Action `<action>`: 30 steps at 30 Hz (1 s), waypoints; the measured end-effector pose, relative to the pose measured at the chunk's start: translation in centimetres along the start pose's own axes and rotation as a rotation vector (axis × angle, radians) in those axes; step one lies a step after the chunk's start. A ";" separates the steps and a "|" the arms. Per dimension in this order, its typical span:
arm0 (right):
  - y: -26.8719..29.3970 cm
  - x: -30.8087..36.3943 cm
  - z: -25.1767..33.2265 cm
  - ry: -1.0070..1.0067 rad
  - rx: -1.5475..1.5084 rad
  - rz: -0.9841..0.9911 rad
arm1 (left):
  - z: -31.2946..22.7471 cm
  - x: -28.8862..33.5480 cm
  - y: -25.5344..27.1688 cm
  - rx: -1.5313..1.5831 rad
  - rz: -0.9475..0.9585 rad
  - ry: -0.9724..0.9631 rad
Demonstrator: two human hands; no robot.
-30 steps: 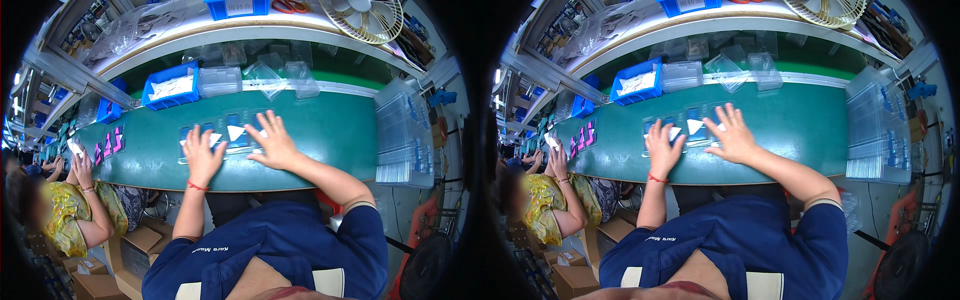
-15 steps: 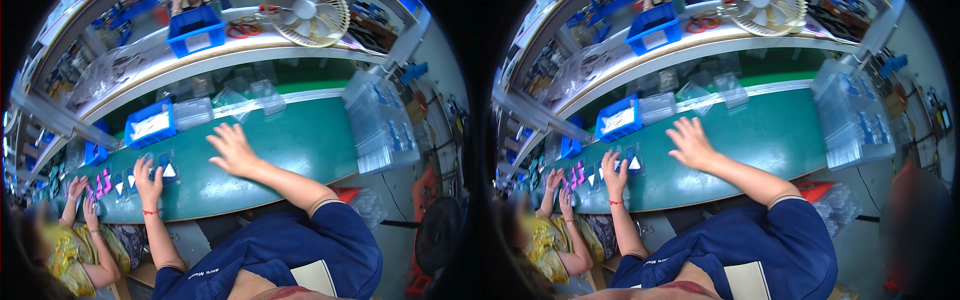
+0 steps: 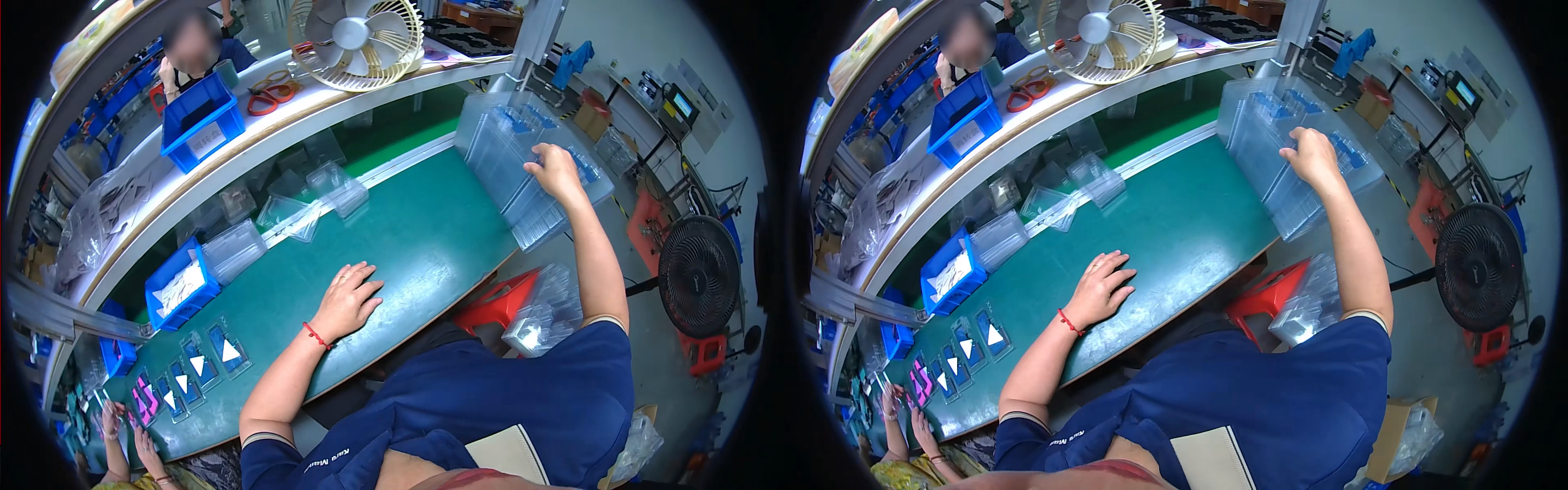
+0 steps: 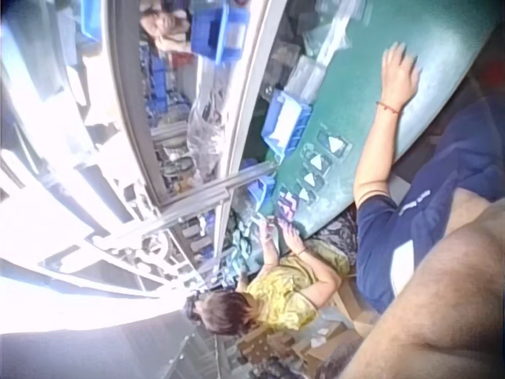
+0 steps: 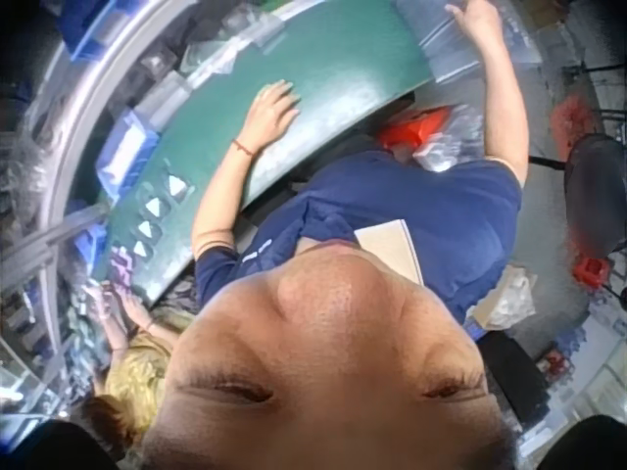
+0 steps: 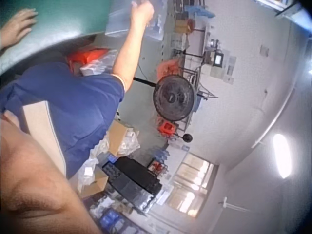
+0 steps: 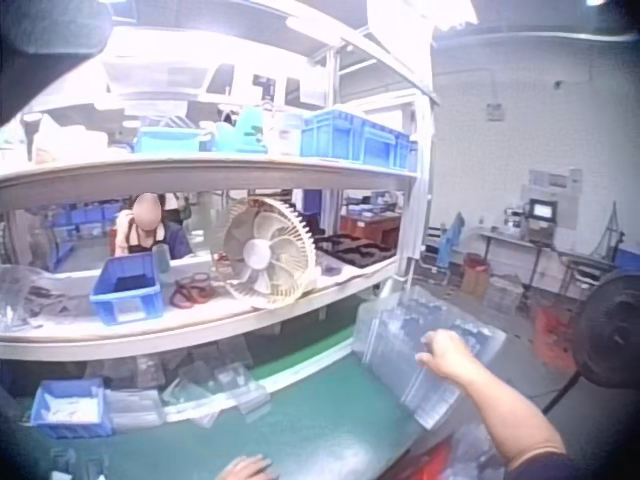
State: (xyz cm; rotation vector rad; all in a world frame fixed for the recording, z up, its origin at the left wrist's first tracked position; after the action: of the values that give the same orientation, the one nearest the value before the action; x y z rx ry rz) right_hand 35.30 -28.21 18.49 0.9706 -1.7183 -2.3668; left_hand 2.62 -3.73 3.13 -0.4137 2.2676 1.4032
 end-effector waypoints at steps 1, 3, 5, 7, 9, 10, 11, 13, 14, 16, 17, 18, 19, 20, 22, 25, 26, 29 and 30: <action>0.2 0.0 0.0 -0.004 0.002 0.000 | -0.1 0.2 -0.1 0.004 -0.004 0.020; 0.9 -0.4 0.1 0.019 0.001 -0.022 | 0.0 0.9 0.1 0.018 -0.009 0.045; 2.8 -1.3 -0.3 -0.030 -0.038 -0.050 | 0.3 1.1 0.5 0.032 -0.033 0.109; 5.1 -1.6 -1.0 -0.092 -0.078 -0.115 | 0.5 1.1 0.6 0.051 -0.038 0.126; 7.2 -1.0 -2.0 -0.086 -0.057 -0.166 | 0.7 1.0 0.6 0.041 -0.040 0.134; 8.2 -0.2 -2.4 -0.112 -0.006 -0.158 | 0.8 1.1 0.6 0.036 -0.052 0.125; 8.5 0.9 -3.6 -0.171 0.056 -0.194 | 0.8 1.0 0.5 0.028 -0.058 0.115; 8.3 3.3 -8.0 -0.265 0.213 -0.281 | 1.0 0.8 0.6 0.022 -0.084 0.093; 7.7 5.0 -9.6 -0.355 0.280 -0.309 | 1.0 0.8 0.7 0.015 -0.090 0.095; 5.1 9.0 -13.5 -0.509 0.431 -0.376 | 0.8 0.7 0.9 0.010 -0.102 0.108; 2.2 10.9 -14.9 -0.614 0.428 -0.347 | 0.7 0.9 1.2 -0.017 -0.080 0.127; -0.1 13.8 -16.8 -0.654 0.477 -0.391 | 0.7 0.6 0.8 0.003 -0.070 0.124; -2.8 16.2 -17.9 -0.758 0.462 -0.291 | 0.7 0.5 0.8 0.004 -0.061 0.129; -5.5 18.7 -18.5 -0.824 0.445 -0.232 | 0.8 0.5 0.6 0.005 -0.046 0.133; -11.6 23.6 -19.9 -0.797 0.376 -0.026 | 0.6 0.5 0.4 0.011 -0.036 0.130; -16.6 28.6 -15.8 -0.737 0.256 0.178 | 0.5 0.9 0.3 -0.001 -0.025 0.145; -17.5 29.5 -16.1 -0.712 0.287 0.164 | 0.4 0.7 0.2 0.006 -0.024 0.142; -18.3 29.4 -16.8 -0.728 0.293 0.177 | 0.3 0.5 0.2 0.008 -0.019 0.143; -18.1 29.0 -16.9 -0.772 0.272 0.199 | 0.4 0.5 0.2 0.009 -0.018 0.143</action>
State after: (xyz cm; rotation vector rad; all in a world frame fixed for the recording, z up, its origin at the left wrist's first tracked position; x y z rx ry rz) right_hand 26.41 -47.06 -13.44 -0.1755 -2.2676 -2.5814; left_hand 2.22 -3.35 2.88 -0.5466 2.3761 1.3943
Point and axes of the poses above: each hand's wrist, its own x-axis away from the middle knuckle, its own y-axis out of the back of the hand, z = x × y, the point moved 3 cm from there along -x, towards the middle knuckle, and after that the axes turned 10 degrees about -z, right-handed, at the moved point
